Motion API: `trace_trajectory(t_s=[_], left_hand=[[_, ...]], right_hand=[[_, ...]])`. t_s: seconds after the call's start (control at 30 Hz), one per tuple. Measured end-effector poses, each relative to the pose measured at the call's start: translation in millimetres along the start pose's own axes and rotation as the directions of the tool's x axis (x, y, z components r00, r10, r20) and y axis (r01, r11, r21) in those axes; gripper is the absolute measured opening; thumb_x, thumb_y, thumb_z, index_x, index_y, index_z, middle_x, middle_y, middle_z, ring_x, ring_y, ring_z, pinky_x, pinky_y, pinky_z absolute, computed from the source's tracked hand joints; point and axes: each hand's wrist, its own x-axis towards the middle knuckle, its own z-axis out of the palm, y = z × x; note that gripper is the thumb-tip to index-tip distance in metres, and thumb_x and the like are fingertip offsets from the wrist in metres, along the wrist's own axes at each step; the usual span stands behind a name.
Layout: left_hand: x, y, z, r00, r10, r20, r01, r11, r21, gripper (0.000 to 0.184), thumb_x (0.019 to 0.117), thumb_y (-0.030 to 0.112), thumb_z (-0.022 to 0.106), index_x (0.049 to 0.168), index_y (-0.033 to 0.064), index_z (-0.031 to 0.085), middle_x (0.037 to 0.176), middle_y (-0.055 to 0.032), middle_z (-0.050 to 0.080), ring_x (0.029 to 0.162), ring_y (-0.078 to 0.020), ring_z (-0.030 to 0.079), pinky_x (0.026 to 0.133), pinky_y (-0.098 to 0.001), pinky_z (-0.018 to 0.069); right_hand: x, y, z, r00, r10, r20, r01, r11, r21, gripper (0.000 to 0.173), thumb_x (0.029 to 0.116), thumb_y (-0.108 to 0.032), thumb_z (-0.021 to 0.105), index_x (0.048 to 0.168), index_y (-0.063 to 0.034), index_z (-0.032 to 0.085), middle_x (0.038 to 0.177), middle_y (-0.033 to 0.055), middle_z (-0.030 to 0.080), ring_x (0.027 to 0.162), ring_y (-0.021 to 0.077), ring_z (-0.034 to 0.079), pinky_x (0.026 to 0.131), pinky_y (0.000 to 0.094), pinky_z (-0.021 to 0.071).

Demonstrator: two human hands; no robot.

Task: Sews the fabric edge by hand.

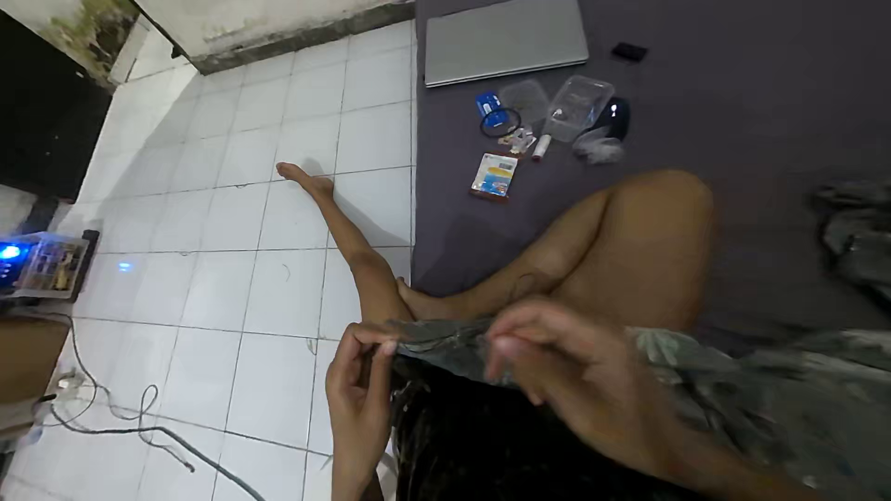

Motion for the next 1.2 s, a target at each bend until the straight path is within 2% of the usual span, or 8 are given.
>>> trace_trajectory(t_s=[0.07, 0.13, 0.2, 0.87, 1.2], left_hand=[[-3.0, 3.2, 0.9, 1.0, 0.013, -0.007, -0.013, 1.0, 0.003, 0.012, 0.1049, 0.025, 0.055, 0.1, 0.017, 0.064, 0.096, 0.0133, 0.07, 0.089, 0.0056, 0.066, 0.078, -0.0115, 0.0542], [-4.8, 5.6, 2.8, 0.999, 0.034, -0.011, -0.034, 0.999, 0.007, 0.014, 0.1054, 0.026, 0.054, 0.101, 0.0164, 0.064, 0.097, 0.0123, 0.07, 0.09, 0.0054, 0.066, 0.078, -0.0113, 0.054], [-5.1, 6.9, 4.5, 0.998, 0.058, -0.015, -0.058, 0.998, 0.017, 0.015, 0.1056, 0.026, 0.054, 0.102, 0.0164, 0.064, 0.098, 0.0119, 0.071, 0.091, 0.0048, 0.066, 0.08, -0.0116, 0.054], [-7.9, 13.8, 2.8, 0.996, 0.078, -0.051, -0.076, 0.997, 0.034, 0.016, 0.1054, 0.026, 0.054, 0.1, 0.0167, 0.066, 0.096, 0.0126, 0.071, 0.091, 0.0052, 0.067, 0.081, -0.0115, 0.0544], [-8.3, 14.6, 3.7, 0.997, 0.049, -0.062, -0.05, 0.999, -0.008, 0.017, 0.1049, 0.027, 0.055, 0.1, 0.0163, 0.066, 0.094, 0.0124, 0.071, 0.087, 0.0059, 0.066, 0.076, -0.0098, 0.0534]], right_hand=[[-0.4, 9.6, 23.7, 0.997, -0.072, 0.028, 0.072, 0.997, -0.017, 0.018, 0.1033, -0.013, 0.055, 0.102, 0.0025, 0.065, 0.07, 0.0022, 0.064, 0.058, -0.0067, 0.052, 0.056, 0.0062, 0.0426], [-0.4, 11.4, 36.5, 0.992, -0.126, 0.019, 0.126, 0.992, -0.019, 0.015, 0.0995, -0.007, 0.057, 0.101, 0.005, 0.066, 0.063, 0.0043, 0.058, 0.053, -0.0037, 0.048, 0.053, 0.0067, 0.0398], [-0.9, 10.8, 42.4, 0.986, -0.168, -0.004, 0.167, 0.985, -0.051, 0.015, 0.0968, -0.005, 0.059, 0.1, 0.0062, 0.068, 0.061, 0.0051, 0.057, 0.052, -0.0021, 0.047, 0.052, 0.0068, 0.0392], [-3.2, 11.3, 47.6, 0.968, -0.25, -0.025, 0.246, 0.963, -0.11, 0.014, 0.0947, -0.002, 0.06, 0.1, 0.0065, 0.069, 0.059, 0.006, 0.056, 0.051, -0.0004, 0.045, 0.051, 0.0069, 0.0377], [-3.4, 11.0, 46.6, 0.966, -0.258, -0.02, 0.255, 0.962, -0.096, 0.014, 0.0946, -0.002, 0.06, 0.101, 0.0056, 0.07, 0.061, 0.0061, 0.057, 0.052, -0.0002, 0.047, 0.052, 0.0069, 0.0394]])
